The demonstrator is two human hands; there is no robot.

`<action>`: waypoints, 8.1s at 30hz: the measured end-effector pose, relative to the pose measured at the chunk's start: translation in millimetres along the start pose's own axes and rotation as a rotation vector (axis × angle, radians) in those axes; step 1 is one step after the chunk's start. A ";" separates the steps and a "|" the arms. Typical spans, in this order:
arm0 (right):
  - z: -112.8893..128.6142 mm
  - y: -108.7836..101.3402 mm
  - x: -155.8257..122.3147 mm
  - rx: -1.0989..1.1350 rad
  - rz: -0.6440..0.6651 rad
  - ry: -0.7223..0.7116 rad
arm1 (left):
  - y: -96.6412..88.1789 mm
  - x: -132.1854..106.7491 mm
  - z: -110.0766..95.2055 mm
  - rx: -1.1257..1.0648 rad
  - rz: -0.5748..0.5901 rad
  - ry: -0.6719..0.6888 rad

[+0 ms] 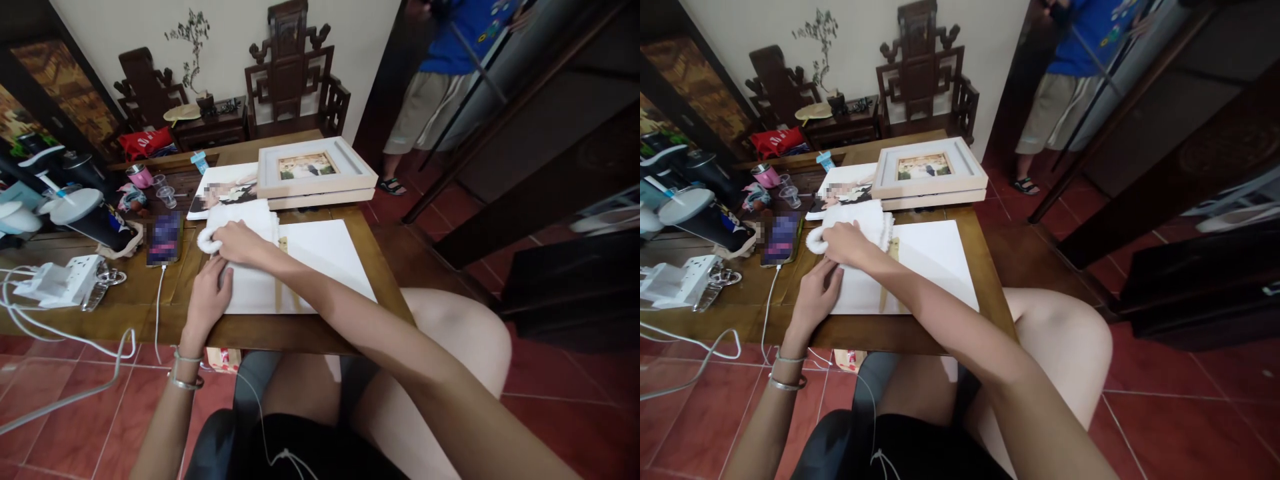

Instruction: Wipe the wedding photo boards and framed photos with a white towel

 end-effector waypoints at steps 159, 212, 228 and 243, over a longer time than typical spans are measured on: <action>-114.2 9.1 -138.9 -0.074 -0.197 0.071 | 4.0 -4.2 1.7 0.028 0.001 -0.023; -53.9 7.8 -236.0 0.008 -0.045 -0.094 | 3.3 -3.5 -0.5 0.018 0.007 -0.020; -103.8 13.1 -150.1 -0.111 -0.168 0.035 | 3.7 -3.8 1.9 0.023 -0.005 -0.014; -115.7 -6.6 -164.3 0.029 -0.015 0.009 | 3.1 -3.4 0.1 0.015 0.001 -0.025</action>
Point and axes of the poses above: each hand's wrist, its own x-axis towards the middle knuckle, its own y-axis out of the palm, z = x × y, the point moved 5 cm from there along x, towards the middle knuckle, and after that the axes turned 8 degrees about y, right-handed, at the moved point
